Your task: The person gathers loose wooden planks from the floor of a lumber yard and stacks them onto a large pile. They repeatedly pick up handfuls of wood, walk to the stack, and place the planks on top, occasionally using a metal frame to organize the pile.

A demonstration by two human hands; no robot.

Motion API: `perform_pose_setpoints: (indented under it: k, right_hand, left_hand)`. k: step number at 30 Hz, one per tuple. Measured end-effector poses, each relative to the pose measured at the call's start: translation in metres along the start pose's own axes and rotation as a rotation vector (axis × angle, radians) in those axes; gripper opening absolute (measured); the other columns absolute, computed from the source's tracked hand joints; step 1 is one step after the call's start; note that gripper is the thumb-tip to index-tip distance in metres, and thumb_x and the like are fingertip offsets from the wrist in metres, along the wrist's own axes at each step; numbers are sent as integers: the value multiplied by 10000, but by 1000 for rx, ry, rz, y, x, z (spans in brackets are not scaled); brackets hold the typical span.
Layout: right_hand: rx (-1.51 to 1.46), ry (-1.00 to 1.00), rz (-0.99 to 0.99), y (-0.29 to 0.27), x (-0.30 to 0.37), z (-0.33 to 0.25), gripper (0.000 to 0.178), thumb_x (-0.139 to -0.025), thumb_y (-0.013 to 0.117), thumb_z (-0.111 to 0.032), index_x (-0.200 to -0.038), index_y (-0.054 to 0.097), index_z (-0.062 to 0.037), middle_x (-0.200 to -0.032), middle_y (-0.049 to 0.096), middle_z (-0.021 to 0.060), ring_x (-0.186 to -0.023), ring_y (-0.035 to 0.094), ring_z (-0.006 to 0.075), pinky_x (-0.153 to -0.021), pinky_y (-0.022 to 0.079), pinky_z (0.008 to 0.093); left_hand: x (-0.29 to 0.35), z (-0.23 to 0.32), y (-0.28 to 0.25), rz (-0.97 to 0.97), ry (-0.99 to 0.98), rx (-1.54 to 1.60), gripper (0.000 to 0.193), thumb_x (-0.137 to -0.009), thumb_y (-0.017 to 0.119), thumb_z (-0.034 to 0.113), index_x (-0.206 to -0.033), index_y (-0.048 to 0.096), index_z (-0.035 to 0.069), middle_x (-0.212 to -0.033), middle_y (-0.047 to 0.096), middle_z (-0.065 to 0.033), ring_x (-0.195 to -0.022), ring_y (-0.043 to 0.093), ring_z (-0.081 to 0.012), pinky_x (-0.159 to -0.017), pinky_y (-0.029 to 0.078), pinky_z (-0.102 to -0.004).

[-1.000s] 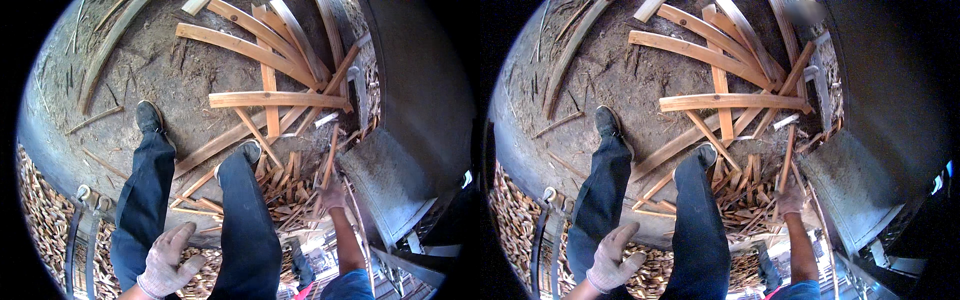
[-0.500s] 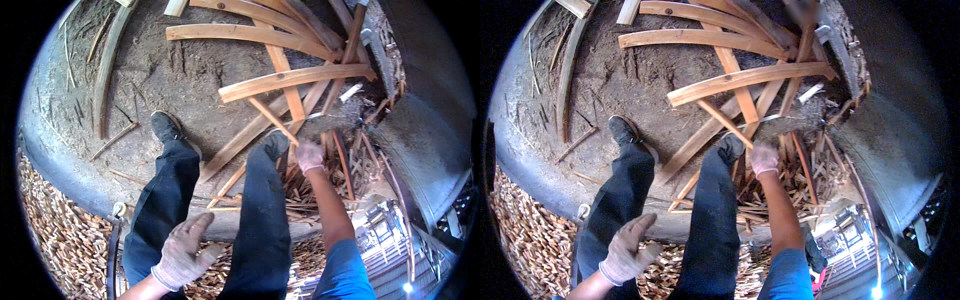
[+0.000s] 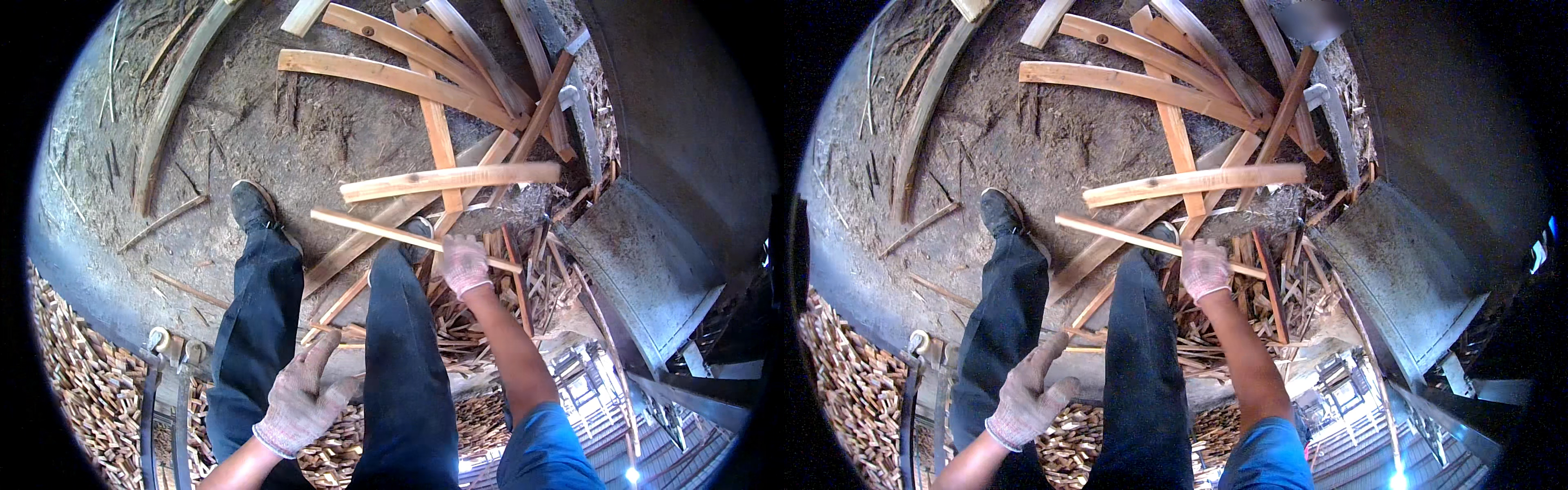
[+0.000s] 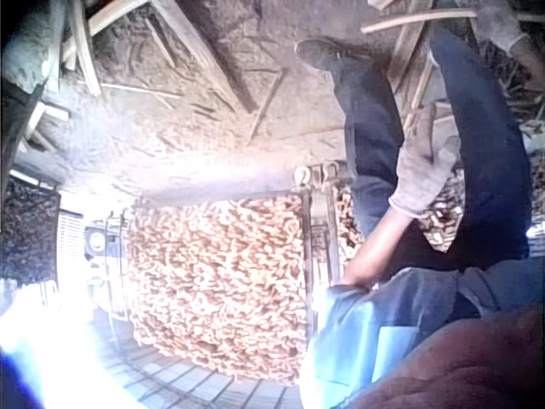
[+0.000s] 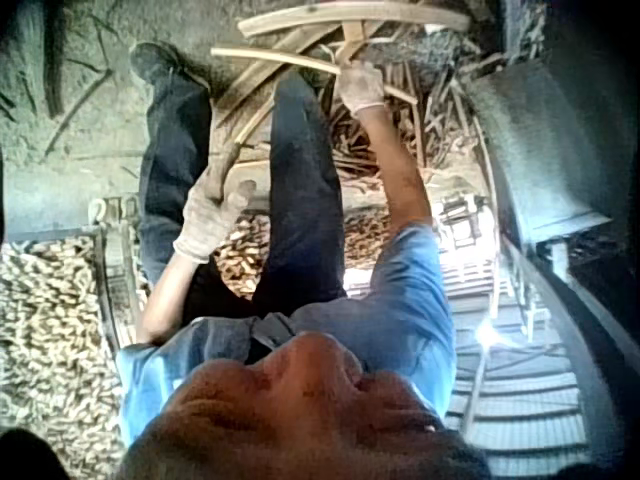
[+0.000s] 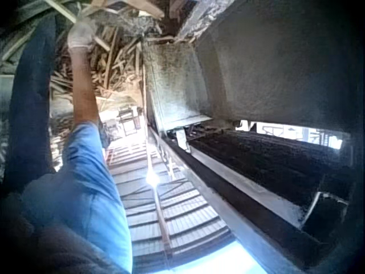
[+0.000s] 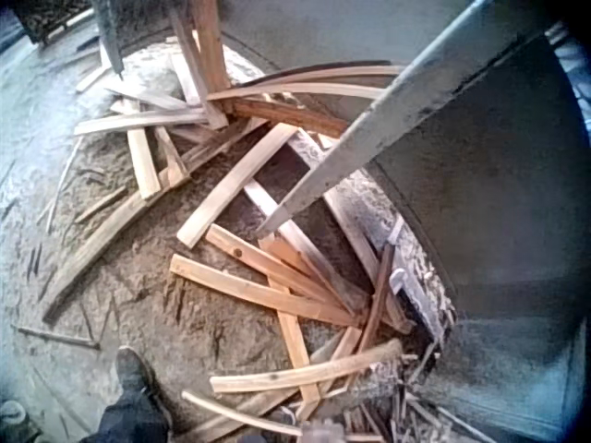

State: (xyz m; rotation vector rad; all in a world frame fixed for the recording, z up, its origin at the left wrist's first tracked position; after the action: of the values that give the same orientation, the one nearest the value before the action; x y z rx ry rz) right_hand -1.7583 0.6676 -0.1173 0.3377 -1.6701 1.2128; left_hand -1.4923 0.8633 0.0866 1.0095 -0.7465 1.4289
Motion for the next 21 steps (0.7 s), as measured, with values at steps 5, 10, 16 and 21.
perform_pose_setpoints:
  k: [5,10,16,21]
  right_hand:
    - [125,205,-662,50,65,81,399,-886,645,-174,-1276,643,-90,-1194,657,174,-1103,655,334,-936,529,480]
    - [84,-163,295,-68,26,52,571,-799,663,-175,-1340,542,-39,-1349,534,159,-1227,525,344,-1012,450,456]
    - [262,-220,370,-117,-120,56,429,-775,703,-184,-1183,620,-83,-1154,633,145,-1093,608,316,-877,482,460]
    - [115,-301,298,-117,-118,61,429,-757,794,-312,-1109,663,-105,-1064,676,130,-1027,655,309,-833,523,460]
  left_hand:
    - [-45,6,11,-48,39,-103,671,-922,648,365,-1436,496,-39,-1318,618,-293,-1258,603,-371,-1065,458,-408]
    - [-152,-5,56,-132,-14,-86,622,-911,642,432,-1423,531,97,-1235,648,-266,-1160,627,-427,-971,504,-446]
    - [-274,-32,115,-53,38,116,606,-955,638,406,-1381,531,-12,-1270,619,-235,-1212,607,-334,-1035,466,-384]
    - [-284,-2,87,447,52,564,904,-883,732,450,-1548,331,-13,-1481,454,-318,-1310,531,-392,-1091,423,-411]
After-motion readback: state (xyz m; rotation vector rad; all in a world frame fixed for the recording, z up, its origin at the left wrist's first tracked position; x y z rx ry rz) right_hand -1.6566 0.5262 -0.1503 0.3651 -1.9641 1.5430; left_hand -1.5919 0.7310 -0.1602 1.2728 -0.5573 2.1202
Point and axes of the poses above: each hand's wrist, its own x-axis away from the middle knuckle, its own y-axis out of the palm, z = x × y, the point moved 7 cm from there along -x, towards the middle knuckle
